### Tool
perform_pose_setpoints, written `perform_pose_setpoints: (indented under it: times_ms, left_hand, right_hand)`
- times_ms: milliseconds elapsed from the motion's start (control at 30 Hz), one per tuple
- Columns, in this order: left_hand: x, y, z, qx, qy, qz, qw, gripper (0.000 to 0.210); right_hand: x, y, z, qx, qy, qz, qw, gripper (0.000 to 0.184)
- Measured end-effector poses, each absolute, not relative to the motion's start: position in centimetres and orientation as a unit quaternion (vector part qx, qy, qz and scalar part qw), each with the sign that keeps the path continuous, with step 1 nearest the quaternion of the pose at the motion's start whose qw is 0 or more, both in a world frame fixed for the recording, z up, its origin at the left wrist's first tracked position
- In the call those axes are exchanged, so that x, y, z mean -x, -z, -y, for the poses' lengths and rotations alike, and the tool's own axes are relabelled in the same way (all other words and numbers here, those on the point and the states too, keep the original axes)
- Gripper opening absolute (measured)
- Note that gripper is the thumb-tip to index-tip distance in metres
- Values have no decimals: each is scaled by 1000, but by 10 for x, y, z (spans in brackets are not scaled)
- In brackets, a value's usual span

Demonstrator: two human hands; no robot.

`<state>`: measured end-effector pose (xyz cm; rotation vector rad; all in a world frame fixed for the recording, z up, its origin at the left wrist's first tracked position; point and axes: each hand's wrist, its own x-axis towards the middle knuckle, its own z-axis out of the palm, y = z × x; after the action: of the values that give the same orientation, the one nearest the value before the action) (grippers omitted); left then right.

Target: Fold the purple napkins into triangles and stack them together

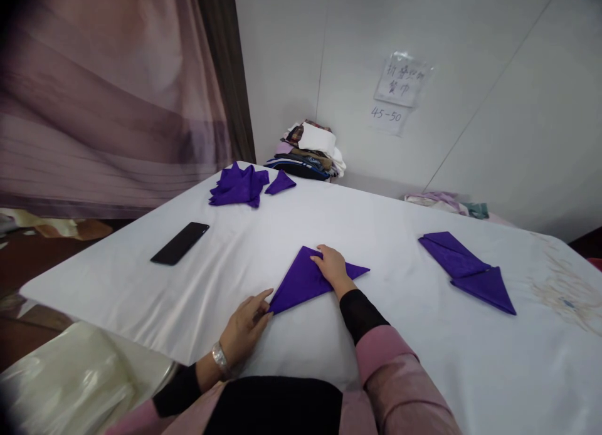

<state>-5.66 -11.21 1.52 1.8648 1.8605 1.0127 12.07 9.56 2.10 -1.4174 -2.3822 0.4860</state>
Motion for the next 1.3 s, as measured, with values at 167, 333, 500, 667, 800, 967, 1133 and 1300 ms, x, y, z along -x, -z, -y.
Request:
perform_pose_setpoints:
  times_ms: [167, 333, 500, 667, 800, 967, 1133, 1300]
  left_hand:
    - [60, -14, 114, -677, -330, -644, 136, 47]
    - [64, -19, 117, -681, -293, -665, 94, 12]
    - [70, -21, 116, -700, -275, -652, 93, 7]
    - [82, -22, 117, -722, -268, -632, 81, 12]
    - [83, -25, 118, -729, -248, -634, 68, 14]
    - [89, -29, 117, -739, -231, -628, 77, 16]
    - [87, -40, 96, -721, -270, -637, 36, 25]
    - [38, -49, 35, -772, -242, -587, 40, 36]
  right_hand:
    - [-121, -19, -95, 500, -161, 834, 168, 40]
    - [-122, -17, -96, 504, -140, 836, 166, 40]
    - [-122, -15, -97, 503, -133, 837, 169, 40]
    - [-122, -14, -97, 502, -128, 839, 170, 41]
    - [-122, -13, -97, 502, -126, 840, 164, 41]
    - [-122, -12, -98, 498, -121, 843, 163, 42]
    - [-122, -10, -100, 495, -119, 845, 164, 44]
    - [-121, -10, -100, 489, -114, 847, 175, 42]
